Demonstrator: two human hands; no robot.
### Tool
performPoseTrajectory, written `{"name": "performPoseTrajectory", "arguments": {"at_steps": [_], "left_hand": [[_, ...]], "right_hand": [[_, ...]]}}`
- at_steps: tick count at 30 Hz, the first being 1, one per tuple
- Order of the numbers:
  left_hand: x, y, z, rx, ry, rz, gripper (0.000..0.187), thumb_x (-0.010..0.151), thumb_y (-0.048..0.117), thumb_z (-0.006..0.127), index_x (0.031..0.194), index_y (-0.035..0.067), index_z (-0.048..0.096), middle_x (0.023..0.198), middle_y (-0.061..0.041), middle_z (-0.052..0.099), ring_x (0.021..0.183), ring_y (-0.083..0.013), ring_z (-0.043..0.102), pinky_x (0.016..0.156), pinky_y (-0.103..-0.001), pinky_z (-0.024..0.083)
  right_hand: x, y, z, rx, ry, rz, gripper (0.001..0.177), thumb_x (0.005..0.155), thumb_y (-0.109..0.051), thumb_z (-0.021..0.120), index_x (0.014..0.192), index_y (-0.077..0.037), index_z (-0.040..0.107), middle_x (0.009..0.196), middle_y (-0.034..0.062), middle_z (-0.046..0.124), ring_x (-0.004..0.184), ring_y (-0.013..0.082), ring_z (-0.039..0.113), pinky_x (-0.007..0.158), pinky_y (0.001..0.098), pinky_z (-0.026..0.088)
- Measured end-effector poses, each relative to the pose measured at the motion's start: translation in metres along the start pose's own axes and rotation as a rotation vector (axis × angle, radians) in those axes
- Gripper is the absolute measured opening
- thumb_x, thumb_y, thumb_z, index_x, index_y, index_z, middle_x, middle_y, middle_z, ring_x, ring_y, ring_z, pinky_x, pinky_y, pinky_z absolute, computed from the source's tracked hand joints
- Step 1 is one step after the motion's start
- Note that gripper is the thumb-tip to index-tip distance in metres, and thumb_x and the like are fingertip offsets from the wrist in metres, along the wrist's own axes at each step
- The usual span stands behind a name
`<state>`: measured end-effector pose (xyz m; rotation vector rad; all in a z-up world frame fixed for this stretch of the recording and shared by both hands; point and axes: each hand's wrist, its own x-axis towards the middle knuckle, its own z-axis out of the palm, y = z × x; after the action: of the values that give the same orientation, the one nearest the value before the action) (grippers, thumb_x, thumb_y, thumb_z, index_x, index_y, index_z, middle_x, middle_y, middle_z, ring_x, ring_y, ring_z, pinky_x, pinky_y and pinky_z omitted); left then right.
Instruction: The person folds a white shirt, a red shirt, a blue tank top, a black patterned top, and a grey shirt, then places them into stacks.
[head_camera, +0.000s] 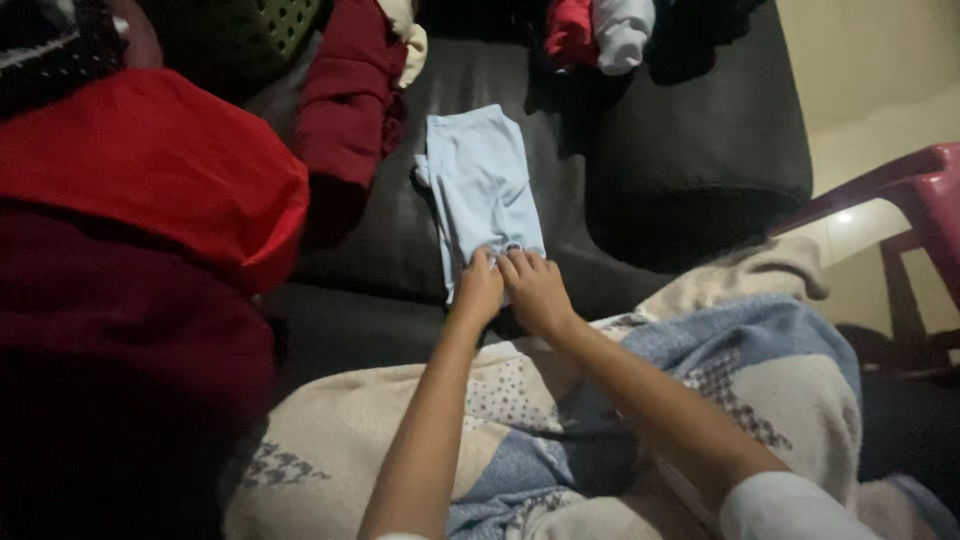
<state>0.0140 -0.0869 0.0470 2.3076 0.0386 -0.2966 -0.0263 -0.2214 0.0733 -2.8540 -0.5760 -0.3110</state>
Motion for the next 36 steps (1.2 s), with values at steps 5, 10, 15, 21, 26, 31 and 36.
{"name": "performPoseTrajectory", "arguments": {"at_steps": [5,10,15,21,26,31,36], "left_hand": [[-0.065,0.018,-0.011,0.475,0.493,0.461,0.062,0.085,0.015,0.058,0.144,0.002,0.044,0.153,-0.022,0.046,0.140,-0.0412,0.044,0.108,-0.056,0.041],[-0.031,0.024,-0.002,0.710,0.449,0.425,0.053,0.091,0.014,0.063,0.143,0.006,0.052,0.147,-0.013,0.051,0.131,-0.0347,0.053,0.102,-0.054,0.047],[0.040,0.002,-0.003,0.610,0.090,0.267,0.019,0.099,0.015,0.060,0.116,0.011,0.066,0.117,-0.016,0.072,0.103,-0.0378,0.072,0.088,-0.050,0.059],[0.064,0.015,-0.027,0.481,-0.211,0.132,0.025,0.088,0.023,0.064,0.109,0.012,0.072,0.117,-0.016,0.072,0.114,-0.0378,0.068,0.097,-0.050,0.054],[0.003,0.034,-0.009,0.915,0.668,0.377,0.049,0.085,0.024,0.059,0.131,0.009,0.063,0.141,-0.006,0.057,0.135,-0.0285,0.044,0.110,-0.059,0.037],[0.010,0.013,0.002,0.786,0.553,0.357,0.047,0.086,0.019,0.059,0.132,0.008,0.062,0.126,-0.007,0.062,0.124,-0.0287,0.053,0.099,-0.057,0.044],[0.098,-0.016,-0.021,0.584,0.150,0.239,0.013,0.097,0.017,0.060,0.099,0.015,0.073,0.103,-0.011,0.075,0.104,-0.0312,0.070,0.090,-0.046,0.053]], "right_hand": [[0.087,0.050,0.038,0.161,-0.363,0.139,0.027,0.087,-0.024,0.067,0.106,-0.005,0.074,0.102,0.0138,0.073,0.096,0.0353,0.070,0.082,0.0475,0.055],[0.125,0.101,0.091,0.489,-0.916,0.215,0.026,0.091,-0.023,0.064,0.096,-0.001,0.078,0.086,0.0165,0.076,0.088,0.0362,0.074,0.078,0.0500,0.057],[0.076,0.049,0.031,-0.050,-0.376,0.084,0.045,0.090,-0.028,0.067,0.127,-0.004,0.058,0.131,0.0198,0.061,0.120,0.0385,0.059,0.088,0.0559,0.052],[0.045,0.006,-0.019,-0.169,-0.199,0.015,0.075,0.067,-0.019,0.069,0.139,-0.008,0.054,0.134,0.0102,0.059,0.128,0.0337,0.054,0.092,0.0527,0.053],[0.105,0.045,0.007,0.028,-0.417,0.078,0.034,0.091,-0.035,0.067,0.115,-0.010,0.070,0.109,0.0137,0.073,0.104,0.0357,0.069,0.087,0.0491,0.055],[0.161,0.068,0.023,-0.018,-0.866,-0.092,0.047,0.079,-0.031,0.070,0.119,-0.006,0.070,0.116,0.0162,0.068,0.109,0.0363,0.065,0.086,0.0511,0.054],[0.099,0.032,0.002,-0.300,-0.205,-0.152,0.091,0.058,-0.024,0.080,0.142,-0.006,0.052,0.146,0.0151,0.052,0.136,0.0370,0.046,0.090,0.0646,0.046]]}}
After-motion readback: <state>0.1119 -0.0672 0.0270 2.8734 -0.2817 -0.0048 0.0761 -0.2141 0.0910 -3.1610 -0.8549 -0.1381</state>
